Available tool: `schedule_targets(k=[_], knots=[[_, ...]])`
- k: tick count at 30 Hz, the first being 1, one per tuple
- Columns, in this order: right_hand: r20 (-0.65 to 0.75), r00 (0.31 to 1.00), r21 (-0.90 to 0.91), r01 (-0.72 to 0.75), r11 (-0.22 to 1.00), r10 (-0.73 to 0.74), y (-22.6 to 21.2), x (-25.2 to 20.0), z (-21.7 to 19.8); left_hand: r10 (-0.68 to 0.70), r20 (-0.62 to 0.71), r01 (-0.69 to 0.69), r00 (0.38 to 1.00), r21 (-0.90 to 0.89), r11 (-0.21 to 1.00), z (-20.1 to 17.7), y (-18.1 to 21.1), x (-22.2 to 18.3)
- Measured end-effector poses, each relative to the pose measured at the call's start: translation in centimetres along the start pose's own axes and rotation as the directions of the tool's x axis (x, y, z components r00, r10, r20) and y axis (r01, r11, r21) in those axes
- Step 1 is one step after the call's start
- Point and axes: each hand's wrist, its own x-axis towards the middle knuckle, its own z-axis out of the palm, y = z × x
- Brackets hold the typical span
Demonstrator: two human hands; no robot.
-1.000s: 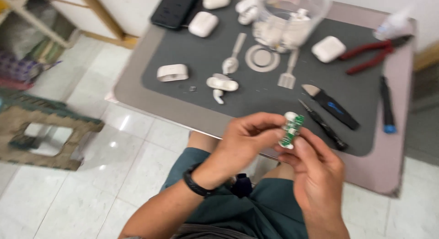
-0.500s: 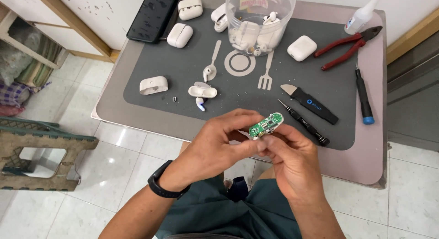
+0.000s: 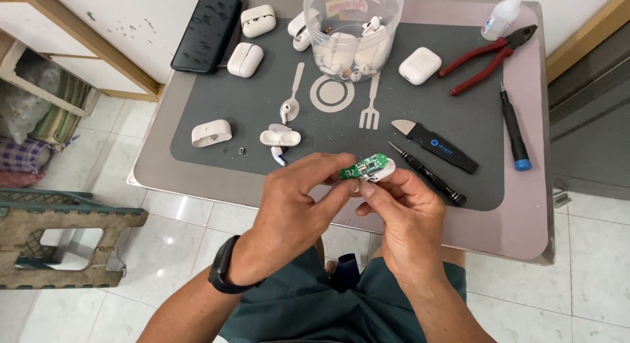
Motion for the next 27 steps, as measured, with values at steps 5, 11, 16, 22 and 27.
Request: schedule_targets(k=[5, 11, 16, 22, 27], knots=[[0.021, 1.000, -0.009, 0.003, 1.000, -0.003, -0.1, 0.2, -0.1, 0.037, 0.100, -0.047, 0.994, 0.094, 0.994, -0.9, -0.5, 0.7], [0.042, 0.999, 0.002, 0.006, 1.000, -0.006, 0.1, 0.5, -0.5, 0.136, 0.170, -0.167, 0.976, 0.185, 0.969, -1.3, -1.3, 0.9], [0.109, 0.994, 0.031, 0.010, 0.999, -0.013, 0.6, 0.7, -1.1, 0.165, 0.226, -0.200, 0.960, 0.138, 0.970, -2.6, -1.0, 1.5], [0.143, 0.990, 0.049, 0.006, 0.999, -0.013, 0.8, 0.7, -1.2, 0.351, 0.298, -0.437, 0.888, 0.306, 0.845, -3.1, -0.7, 1.6], [0.142, 0.990, 0.025, 0.005, 1.000, -0.009, 0.9, 0.7, -0.9, 0.217, 0.407, -0.337, 0.887, 0.250, 0.908, -3.2, -1.6, 2.5]])
